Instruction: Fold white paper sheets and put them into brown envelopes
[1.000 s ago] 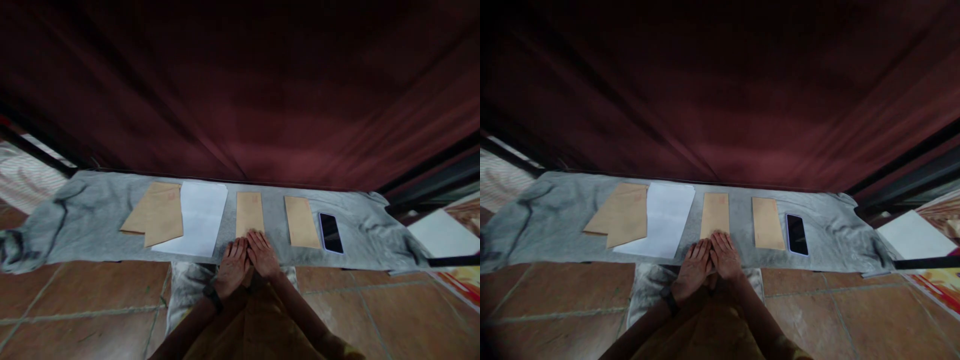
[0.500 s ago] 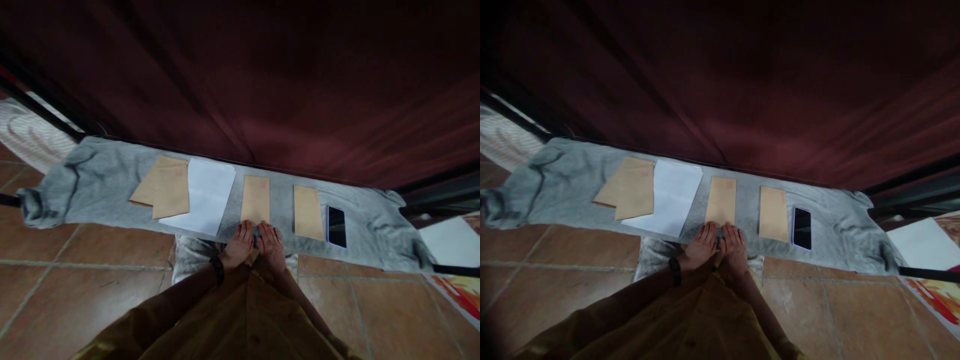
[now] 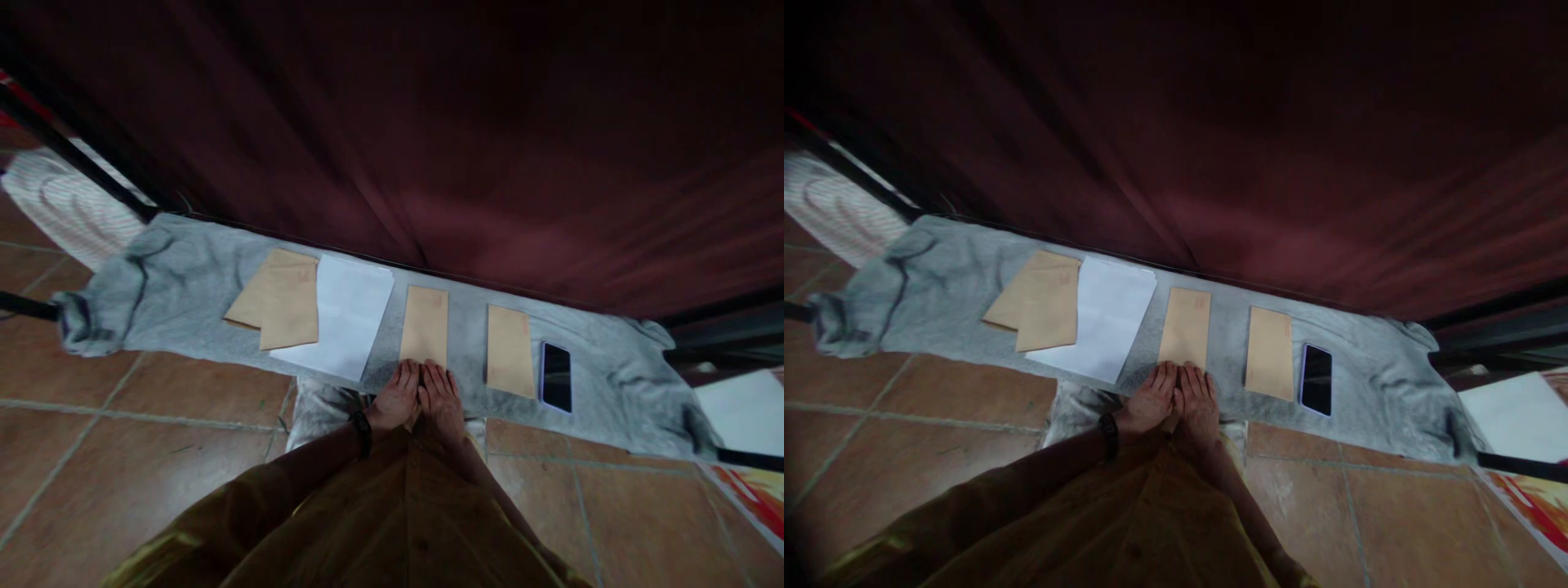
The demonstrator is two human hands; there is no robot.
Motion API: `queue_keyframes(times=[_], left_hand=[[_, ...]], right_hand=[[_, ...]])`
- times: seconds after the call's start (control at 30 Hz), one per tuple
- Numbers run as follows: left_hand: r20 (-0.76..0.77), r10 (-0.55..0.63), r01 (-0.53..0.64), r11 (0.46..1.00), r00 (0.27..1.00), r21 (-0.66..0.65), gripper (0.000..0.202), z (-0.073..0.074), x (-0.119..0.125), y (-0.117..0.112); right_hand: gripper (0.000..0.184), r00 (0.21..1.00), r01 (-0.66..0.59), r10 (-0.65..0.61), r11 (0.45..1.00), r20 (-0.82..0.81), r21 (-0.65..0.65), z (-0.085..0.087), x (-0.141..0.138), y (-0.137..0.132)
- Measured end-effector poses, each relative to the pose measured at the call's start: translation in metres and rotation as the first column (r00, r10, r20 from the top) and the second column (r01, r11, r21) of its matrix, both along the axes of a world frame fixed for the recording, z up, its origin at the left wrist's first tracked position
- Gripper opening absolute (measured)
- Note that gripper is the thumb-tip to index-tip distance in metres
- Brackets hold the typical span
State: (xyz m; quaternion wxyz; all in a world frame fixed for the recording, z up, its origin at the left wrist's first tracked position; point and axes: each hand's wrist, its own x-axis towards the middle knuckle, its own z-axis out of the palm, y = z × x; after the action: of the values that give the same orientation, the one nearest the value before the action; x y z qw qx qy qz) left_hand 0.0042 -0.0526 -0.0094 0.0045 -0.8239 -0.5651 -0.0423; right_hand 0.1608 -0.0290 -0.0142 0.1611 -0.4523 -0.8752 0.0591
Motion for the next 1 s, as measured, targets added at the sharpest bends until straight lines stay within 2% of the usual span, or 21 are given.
queue_keyframes(times=[0.27,0.57,0.63,0.8,1.0], left_hand=[[-0.021,0.012,-0.013,0.999,1.0,-0.047,0.061,0.006,0.001,0.001],[-0.018,0.008,-0.008,1.0,1.0,-0.03,0.066,-0.003,0.004,-0.002],[-0.031,-0.002,0.001,1.0,1.0,-0.024,0.065,-0.004,0.004,-0.001],[-0.052,-0.017,0.016,1.0,0.998,-0.007,0.061,-0.006,0.002,0.0],[-0.16,-0.026,0.043,0.994,0.987,0.104,0.063,-0.009,0.003,0.0]], right_hand=[[0.049,0.999,0.046,-0.046,0.999,-0.008,0.008,0.004,0.01,0.002],[0.048,0.993,0.119,-0.118,0.993,-0.03,0.02,0.004,0.025,0.003],[0.049,0.995,0.098,-0.097,0.995,-0.03,0.025,0.006,0.021,0.003],[0.05,0.997,-0.049,0.049,0.999,-0.054,0.003,0.006,0.004,0.002],[0.049,0.996,-0.015,0.017,1.0,-0.085,0.02,0.001,-0.002,-0.001]])
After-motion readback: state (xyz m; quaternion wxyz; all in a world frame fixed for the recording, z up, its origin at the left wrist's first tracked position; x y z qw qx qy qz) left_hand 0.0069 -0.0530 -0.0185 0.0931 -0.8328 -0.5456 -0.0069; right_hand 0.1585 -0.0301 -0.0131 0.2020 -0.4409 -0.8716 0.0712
